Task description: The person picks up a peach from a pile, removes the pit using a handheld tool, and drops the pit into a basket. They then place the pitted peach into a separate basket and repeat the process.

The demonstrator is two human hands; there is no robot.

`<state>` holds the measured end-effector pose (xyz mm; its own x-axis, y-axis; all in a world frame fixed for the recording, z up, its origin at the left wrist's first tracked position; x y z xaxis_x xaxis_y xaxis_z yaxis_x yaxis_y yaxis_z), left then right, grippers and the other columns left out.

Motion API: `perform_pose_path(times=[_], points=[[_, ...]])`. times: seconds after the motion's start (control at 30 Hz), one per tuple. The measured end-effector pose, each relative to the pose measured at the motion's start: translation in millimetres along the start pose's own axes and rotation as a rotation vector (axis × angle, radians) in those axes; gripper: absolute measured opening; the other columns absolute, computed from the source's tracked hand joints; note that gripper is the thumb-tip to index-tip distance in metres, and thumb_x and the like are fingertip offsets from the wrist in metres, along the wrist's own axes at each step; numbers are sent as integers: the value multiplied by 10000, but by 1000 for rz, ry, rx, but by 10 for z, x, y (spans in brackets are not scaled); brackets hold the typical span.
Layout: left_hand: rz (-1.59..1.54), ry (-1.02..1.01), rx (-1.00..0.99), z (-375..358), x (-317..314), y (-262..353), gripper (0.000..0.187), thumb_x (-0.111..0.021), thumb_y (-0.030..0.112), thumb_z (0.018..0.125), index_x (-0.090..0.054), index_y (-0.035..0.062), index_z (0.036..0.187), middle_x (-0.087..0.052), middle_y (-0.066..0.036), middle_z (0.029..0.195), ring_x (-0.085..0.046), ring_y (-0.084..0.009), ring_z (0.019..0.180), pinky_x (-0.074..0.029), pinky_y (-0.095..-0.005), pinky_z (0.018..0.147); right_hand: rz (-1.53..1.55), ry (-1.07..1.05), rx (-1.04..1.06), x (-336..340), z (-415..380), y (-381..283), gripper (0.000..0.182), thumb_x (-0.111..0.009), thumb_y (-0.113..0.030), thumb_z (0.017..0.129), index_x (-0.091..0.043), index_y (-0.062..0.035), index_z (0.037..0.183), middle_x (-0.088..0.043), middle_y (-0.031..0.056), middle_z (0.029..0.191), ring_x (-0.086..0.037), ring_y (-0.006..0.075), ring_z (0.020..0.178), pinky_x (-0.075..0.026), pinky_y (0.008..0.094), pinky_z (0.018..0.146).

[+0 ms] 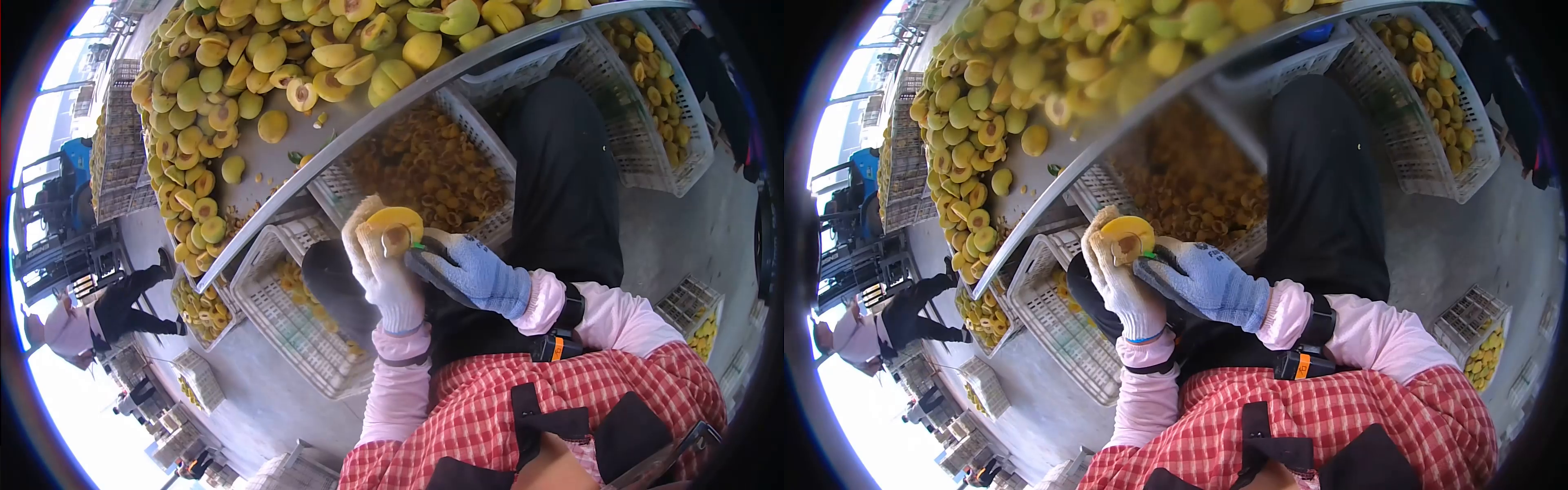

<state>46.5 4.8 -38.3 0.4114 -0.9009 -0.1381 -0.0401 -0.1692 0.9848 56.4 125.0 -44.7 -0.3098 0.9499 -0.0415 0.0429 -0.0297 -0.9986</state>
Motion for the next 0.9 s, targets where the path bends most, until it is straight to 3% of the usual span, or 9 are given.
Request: perform_pose_path(times=[0.27, 0.43, 0.53, 0.6, 0.67, 0.7, 0.8, 0.83, 0.9], points=[[-43, 86, 17, -155, -109, -14, 294, -461, 231, 1014, -538, 17, 1200, -557, -108, 1184, -576, -186, 1011, -477, -306, 869, 18, 7, 22, 40, -127, 80, 262, -558, -214, 972, -601, 11, 1099, -649, 221, 903, -638, 393, 815, -487, 416, 677], [-29, 20, 14, -233, -163, -3, 302, -446, 273, 1030, -549, 38, 1189, -594, -90, 1126, -578, -171, 1006, -464, -311, 897, 135, -126, 136, 107, -271, 114, 250, -537, -204, 982, -621, -8, 1112, -655, 133, 899, -635, 248, 804, -495, 360, 685], [118, -167, 68, -194, -73, -8, 316, -449, 289, 1025, -544, 37, 1192, -604, -96, 1106, -595, -180, 980, -471, -308, 879, 66, 17, 274, 129, -97, 97, 329, -512, -361, 996, -641, -60, 967, -589, 55, 702, -561, 135, 573, -438, 270, 492], [41, -306, 238, -99, -48, 46, 385, -405, 337, 1023, -564, 18, 1168, -629, -108, 1029, -616, -191, 931, -487, -303, 853, 638, -346, -715, 212, -225, -4, 418, -492, -458, 993, -627, -75, 895, -542, 35, 608, -503, 118, 454, -373, 243, 388], [-118, -380, 539, -50, -38, 168, 365, -397, 310, 1013, -597, 49, 1170, -643, -79, 1059, -595, -138, 883, -469, -247, 740, 719, -366, -755, 184, -253, 31, 436, -471, -478, 994, -595, -69, 910, -510, 25, 577, -444, 106, 401, -311, 225, 349], [33, -408, 485, -12, -58, 139, 397, -422, 348, 1011, -608, 29, 1159, -656, -76, 1018, -600, -135, 860, -467, -227, 688, 761, -377, -776, 162, -270, 61, 445, -461, -488, 995, -578, -66, 918, -494, 20, 562, -414, 100, 375, -280, 215, 330], [197, -470, 178, -30, -101, 190, 410, -436, 358, 1010, -610, 11, 1144, -665, -73, 996, -587, -124, 802, -458, -213, 671, 1396, -622, -880, 111, -331, 138, 543, -422, -573, 983, -596, -78, 845, -465, 14, 539, -377, 87, 366, -304, 209, 327], [235, -520, 143, -22, -47, 181, 397, -446, 342, 1009, -612, 1, 1128, -670, -76, 985, -590, -121, 783, -460, -221, 684, 1681, -807, -873, 79, -347, 168, 524, -393, -561, 995, -586, -89, 877, -456, 16, 569, -377, 85, 387, -316, 210, 337], [205, -561, 163, -27, -77, 163, 408, -435, 352, 1011, -612, 2, 1123, -668, -78, 989, -599, -123, 779, -464, -230, 699, 1934, -893, -847, 46, -396, 153, 511, -379, -556, 1000, -573, -92, 905, -460, 20, 589, -401, 91, 408, -329, 216, 346]])
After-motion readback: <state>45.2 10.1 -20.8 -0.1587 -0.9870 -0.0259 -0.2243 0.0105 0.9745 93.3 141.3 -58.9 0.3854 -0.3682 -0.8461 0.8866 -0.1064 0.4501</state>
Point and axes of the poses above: each hand's wrist, its own z-axis towards the middle knuckle, its own x-axis out of the back of the hand, y = z × x, the point moved 2 cm from there along z, towards the middle knuckle
